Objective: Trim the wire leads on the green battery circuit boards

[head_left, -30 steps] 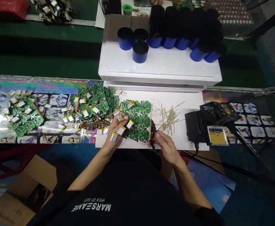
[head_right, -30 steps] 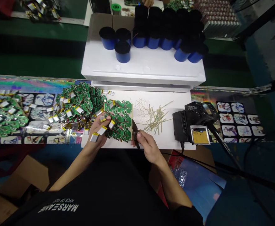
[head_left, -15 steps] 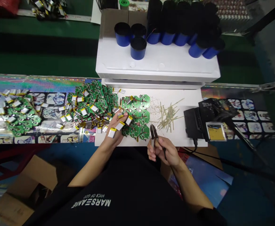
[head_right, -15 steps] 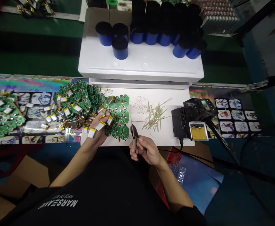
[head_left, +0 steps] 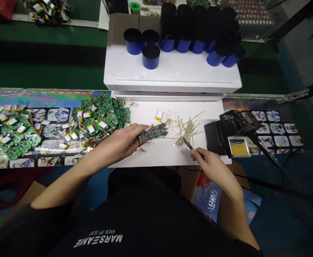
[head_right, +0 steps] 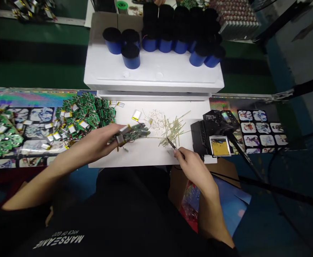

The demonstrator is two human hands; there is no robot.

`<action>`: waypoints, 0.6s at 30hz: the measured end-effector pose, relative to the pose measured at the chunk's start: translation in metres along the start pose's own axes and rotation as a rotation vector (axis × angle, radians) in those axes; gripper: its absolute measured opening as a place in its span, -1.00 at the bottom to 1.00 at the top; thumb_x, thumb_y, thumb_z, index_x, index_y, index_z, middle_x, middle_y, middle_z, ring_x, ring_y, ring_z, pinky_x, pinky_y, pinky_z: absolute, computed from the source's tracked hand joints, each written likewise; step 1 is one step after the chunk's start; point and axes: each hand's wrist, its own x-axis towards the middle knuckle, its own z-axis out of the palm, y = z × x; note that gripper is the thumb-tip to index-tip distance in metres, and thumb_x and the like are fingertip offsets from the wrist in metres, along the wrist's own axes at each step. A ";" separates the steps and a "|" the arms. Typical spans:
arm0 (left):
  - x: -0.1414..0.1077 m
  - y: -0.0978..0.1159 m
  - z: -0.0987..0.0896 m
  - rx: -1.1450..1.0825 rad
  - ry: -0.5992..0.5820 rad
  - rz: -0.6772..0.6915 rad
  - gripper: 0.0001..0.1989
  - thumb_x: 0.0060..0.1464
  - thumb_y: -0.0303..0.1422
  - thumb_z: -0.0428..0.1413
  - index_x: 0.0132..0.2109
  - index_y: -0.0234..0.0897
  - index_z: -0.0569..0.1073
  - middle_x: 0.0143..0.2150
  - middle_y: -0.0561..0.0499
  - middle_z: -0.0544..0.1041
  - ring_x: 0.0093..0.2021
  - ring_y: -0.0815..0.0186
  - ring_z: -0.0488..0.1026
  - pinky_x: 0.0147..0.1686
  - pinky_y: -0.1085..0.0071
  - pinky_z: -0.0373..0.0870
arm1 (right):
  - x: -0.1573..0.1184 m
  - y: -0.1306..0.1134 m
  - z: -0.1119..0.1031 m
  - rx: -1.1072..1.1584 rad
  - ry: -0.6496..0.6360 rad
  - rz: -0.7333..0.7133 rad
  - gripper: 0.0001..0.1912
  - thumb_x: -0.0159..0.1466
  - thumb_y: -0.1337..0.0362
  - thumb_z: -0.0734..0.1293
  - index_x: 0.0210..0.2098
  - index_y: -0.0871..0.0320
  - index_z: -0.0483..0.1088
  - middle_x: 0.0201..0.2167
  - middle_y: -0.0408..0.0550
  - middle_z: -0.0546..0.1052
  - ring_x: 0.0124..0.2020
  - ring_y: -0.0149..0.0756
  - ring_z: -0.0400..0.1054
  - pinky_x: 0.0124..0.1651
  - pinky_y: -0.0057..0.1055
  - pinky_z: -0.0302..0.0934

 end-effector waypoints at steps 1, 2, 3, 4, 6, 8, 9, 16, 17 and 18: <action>0.001 0.004 -0.001 0.052 -0.026 0.023 -0.59 -0.03 -0.56 0.33 -0.02 -0.15 0.66 -0.15 -0.05 0.62 -0.21 0.13 0.59 -0.15 0.40 0.48 | -0.002 0.000 -0.003 -0.059 -0.002 0.013 -0.54 0.50 -0.07 0.18 -0.35 0.05 0.46 -0.40 0.01 0.62 -0.34 -0.09 0.48 -0.25 -0.28 0.18; 0.001 0.005 -0.002 0.100 -0.045 0.045 -0.58 0.00 -0.55 0.31 0.02 -0.11 0.65 -0.14 -0.05 0.63 -0.25 0.15 0.59 -0.18 0.40 0.48 | -0.004 0.000 -0.005 -0.095 -0.009 0.026 -0.55 0.50 -0.05 0.18 -0.36 0.05 0.46 -0.41 0.02 0.63 -0.35 -0.07 0.50 -0.26 -0.27 0.17; 0.001 0.004 -0.001 0.145 -0.059 0.068 -0.58 0.03 -0.53 0.29 0.04 -0.08 0.65 -0.15 -0.04 0.64 -0.29 0.17 0.59 -0.21 0.40 0.49 | -0.006 0.001 -0.007 -0.111 -0.021 0.042 -0.55 0.50 -0.04 0.17 -0.37 0.05 0.47 -0.41 0.03 0.64 -0.35 -0.05 0.51 -0.26 -0.26 0.18; 0.001 0.001 -0.001 0.183 -0.065 0.094 -0.60 0.05 -0.50 0.29 0.04 -0.06 0.66 -0.17 -0.03 0.65 -0.31 0.18 0.59 -0.22 0.40 0.49 | -0.007 0.002 -0.008 -0.110 -0.040 0.058 -0.56 0.49 -0.03 0.17 -0.37 0.05 0.48 -0.41 0.04 0.65 -0.34 -0.03 0.53 -0.25 -0.25 0.19; -0.002 -0.013 0.001 0.236 -0.047 0.140 -0.63 0.09 -0.44 0.31 0.05 -0.06 0.66 -0.17 -0.05 0.68 -0.26 0.17 0.62 -0.18 0.40 0.50 | -0.008 0.006 -0.008 -0.061 -0.074 0.084 -0.56 0.48 -0.03 0.18 -0.34 0.05 0.52 -0.37 0.06 0.68 -0.27 0.01 0.57 -0.18 -0.23 0.25; -0.008 -0.030 0.003 0.272 0.004 0.171 -0.66 0.13 -0.38 0.32 0.07 -0.08 0.64 -0.12 -0.07 0.70 -0.16 0.14 0.65 -0.09 0.38 0.51 | -0.008 0.011 -0.008 0.023 -0.112 0.087 -0.54 0.48 -0.05 0.17 -0.30 0.07 0.55 -0.33 0.07 0.70 -0.20 0.03 0.60 -0.11 -0.21 0.29; -0.012 -0.038 0.004 0.293 0.026 0.183 -0.66 0.16 -0.36 0.31 0.09 -0.10 0.62 -0.10 -0.08 0.70 -0.12 0.13 0.66 -0.06 0.37 0.51 | -0.007 0.014 -0.008 0.057 -0.147 0.076 -0.52 0.49 -0.07 0.17 -0.29 0.07 0.56 -0.30 0.07 0.71 -0.18 0.03 0.60 -0.08 -0.21 0.30; -0.036 -0.048 0.003 0.505 -0.079 0.206 -0.48 0.21 -0.45 0.14 0.29 -0.22 0.29 0.07 -0.17 0.59 -0.02 0.11 0.64 -0.03 0.25 0.54 | -0.002 0.011 -0.016 -0.017 -0.411 0.089 -0.44 0.49 -0.14 0.14 -0.27 0.09 0.58 -0.26 0.01 0.70 -0.18 -0.03 0.57 -0.04 -0.22 0.30; -0.036 -0.047 0.001 0.512 -0.101 0.200 -0.50 0.21 -0.47 0.12 0.27 -0.22 0.29 0.06 -0.17 0.58 -0.04 0.13 0.64 -0.06 0.25 0.55 | -0.002 0.009 -0.017 -0.020 -0.422 0.087 -0.44 0.49 -0.15 0.14 -0.27 0.09 0.58 -0.26 0.02 0.70 -0.18 -0.03 0.56 -0.05 -0.22 0.30; -0.035 -0.045 -0.002 0.501 -0.110 0.207 -0.53 0.22 -0.48 0.11 0.25 -0.22 0.30 0.03 -0.16 0.59 -0.06 0.15 0.64 -0.08 0.27 0.56 | -0.003 0.006 -0.019 -0.009 -0.424 0.074 -0.43 0.49 -0.16 0.15 -0.27 0.10 0.58 -0.25 0.02 0.70 -0.18 -0.03 0.56 -0.06 -0.22 0.31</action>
